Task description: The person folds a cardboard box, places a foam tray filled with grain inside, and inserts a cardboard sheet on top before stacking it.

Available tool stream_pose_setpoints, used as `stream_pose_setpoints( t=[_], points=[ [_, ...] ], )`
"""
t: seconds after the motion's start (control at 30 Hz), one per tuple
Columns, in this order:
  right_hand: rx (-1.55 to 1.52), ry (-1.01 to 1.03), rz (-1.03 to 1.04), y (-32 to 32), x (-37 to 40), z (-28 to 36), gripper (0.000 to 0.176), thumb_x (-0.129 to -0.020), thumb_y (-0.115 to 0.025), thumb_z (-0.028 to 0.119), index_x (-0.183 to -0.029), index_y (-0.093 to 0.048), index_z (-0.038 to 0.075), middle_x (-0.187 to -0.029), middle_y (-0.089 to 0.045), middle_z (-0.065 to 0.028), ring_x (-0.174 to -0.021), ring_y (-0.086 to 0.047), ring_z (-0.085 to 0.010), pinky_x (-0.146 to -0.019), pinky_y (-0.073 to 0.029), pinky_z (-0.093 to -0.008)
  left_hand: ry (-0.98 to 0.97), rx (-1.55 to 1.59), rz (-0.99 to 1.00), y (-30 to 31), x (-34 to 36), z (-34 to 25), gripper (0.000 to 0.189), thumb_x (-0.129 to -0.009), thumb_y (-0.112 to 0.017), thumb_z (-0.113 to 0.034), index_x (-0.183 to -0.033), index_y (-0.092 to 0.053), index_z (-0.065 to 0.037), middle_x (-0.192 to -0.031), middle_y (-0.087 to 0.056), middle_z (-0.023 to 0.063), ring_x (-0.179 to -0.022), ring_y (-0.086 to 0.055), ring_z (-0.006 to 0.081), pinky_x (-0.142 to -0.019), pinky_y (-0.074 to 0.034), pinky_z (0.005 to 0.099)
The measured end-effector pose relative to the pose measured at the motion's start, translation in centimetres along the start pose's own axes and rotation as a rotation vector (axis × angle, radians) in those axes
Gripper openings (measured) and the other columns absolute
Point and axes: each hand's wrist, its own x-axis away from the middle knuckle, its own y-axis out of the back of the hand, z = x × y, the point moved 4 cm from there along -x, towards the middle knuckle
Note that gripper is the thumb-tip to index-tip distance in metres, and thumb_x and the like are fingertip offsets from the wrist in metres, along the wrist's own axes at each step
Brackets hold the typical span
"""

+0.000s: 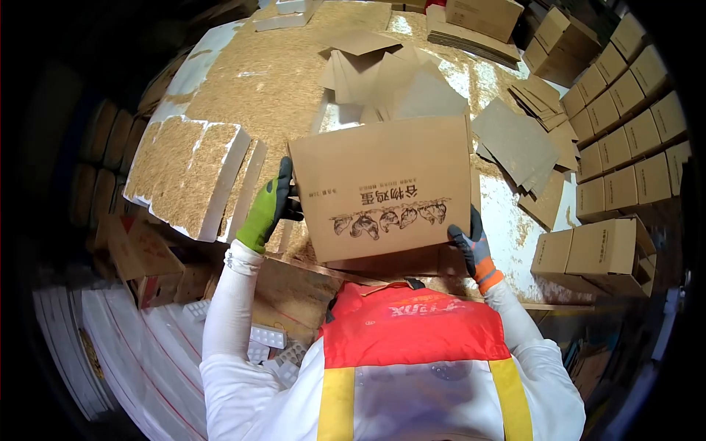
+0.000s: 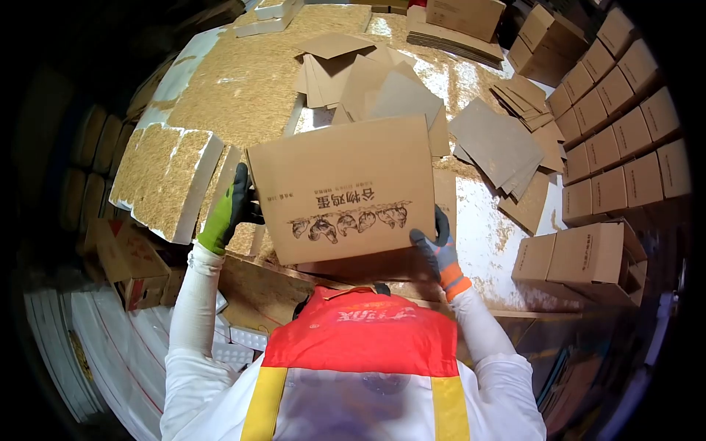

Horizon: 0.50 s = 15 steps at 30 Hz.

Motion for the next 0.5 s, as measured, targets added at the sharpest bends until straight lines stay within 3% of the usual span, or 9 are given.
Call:
stream_pose_setpoints(
  t=[0.1,0.2,0.23,0.3,0.4,0.43,0.47,0.5],
  points=[
    [0.127,0.065,0.076,1.6,0.2,0.8,0.075,-0.085,-0.075,0.037,-0.141,-0.041,0.002,-0.135,-0.054,-0.0137,-0.127,-0.050,-0.0231,-0.105,-0.041,-0.0353,-0.062,0.086,-0.072,-0.6,0.9,-0.4,0.072,-0.095,-0.038,-0.070,-0.118,-0.062,-0.006,-0.078,-0.062,0.0012,-0.061,-0.060,0.0118,-0.058,-0.052,0.0249],
    [0.239,0.052,0.137,2.3,0.9,2.7,0.069,-0.086,-0.074,0.037,-0.137,-0.045,0.001,-0.132,-0.056,-0.0119,-0.128,-0.048,-0.0226,-0.107,-0.040,-0.0368,-0.026,0.078,-0.094,-1.0,1.0,0.5,0.063,-0.096,-0.045,-0.064,-0.115,-0.064,-0.007,-0.073,-0.057,-0.0014,-0.060,-0.057,0.0086,-0.057,-0.049,0.0235],
    [0.426,0.152,0.153,2.8,0.7,2.8,0.066,-0.086,-0.074,0.035,-0.136,-0.046,0.001,-0.130,-0.056,-0.0119,-0.127,-0.050,-0.0222,-0.105,-0.042,-0.0369,-0.006,0.032,-0.122,-0.9,1.0,0.6,0.050,-0.096,-0.056,-0.053,-0.112,-0.065,-0.007,-0.073,-0.054,-0.0027,-0.062,-0.056,0.0063,-0.058,-0.048,0.0224],
    [0.801,0.353,0.183,3.7,0.4,2.9,0.060,-0.087,-0.074,0.031,-0.133,-0.048,0.002,-0.127,-0.058,-0.0119,-0.124,-0.052,-0.0215,-0.103,-0.045,-0.0371,-0.146,-0.142,-0.096,-1.6,1.5,-0.3,0.047,-0.095,-0.060,-0.047,-0.116,-0.064,-0.005,-0.078,-0.059,-0.0004,-0.067,-0.059,0.0070,-0.060,-0.050,0.0228],
    [0.054,0.055,0.111,3.5,-0.6,3.9,0.055,-0.085,-0.075,0.023,-0.129,-0.049,0.002,-0.121,-0.059,-0.0131,-0.114,-0.059,-0.0210,-0.093,-0.052,-0.0364,-0.467,-0.351,-0.114,-3.2,1.7,-1.1,0.052,-0.090,-0.070,-0.034,-0.128,-0.057,0.000,-0.098,-0.069,0.0053,-0.081,-0.065,0.0102,-0.067,-0.054,0.0258],
    [0.044,0.100,0.101,3.7,-1.3,4.2,0.059,-0.086,-0.073,0.019,-0.135,-0.043,0.003,-0.123,-0.056,-0.0098,-0.109,-0.059,-0.0191,-0.091,-0.051,-0.0340,-0.530,-0.357,-0.120,-3.6,1.8,-1.0,0.053,-0.090,-0.070,-0.033,-0.130,-0.056,0.000,-0.100,-0.068,0.0055,-0.084,-0.064,0.0106,-0.069,-0.054,0.0273],
    [0.091,0.157,0.047,3.5,-1.3,6.9,0.076,-0.083,-0.076,0.020,-0.145,-0.033,0.006,-0.124,-0.056,-0.0110,-0.108,-0.060,-0.0212,-0.087,-0.054,-0.0341,-0.590,-0.363,-0.126,-4.1,2.2,-1.1,0.055,-0.090,-0.071,-0.032,-0.132,-0.054,0.000,-0.103,-0.068,0.0056,-0.088,-0.063,0.0110,-0.071,-0.054,0.0288],
    [0.111,0.207,0.023,3.6,-1.5,8.5,0.087,-0.080,-0.079,0.023,-0.149,-0.028,0.007,-0.125,-0.057,-0.0139,-0.107,-0.062,-0.0217,-0.085,-0.055,-0.0343,-0.602,-0.365,-0.139,-4.4,2.8,-1.4,0.054,-0.087,-0.075,-0.020,-0.132,-0.053,0.000,-0.105,-0.067,0.0064,-0.094,-0.064,0.0122,-0.074,-0.055,0.0281]
  ],
)
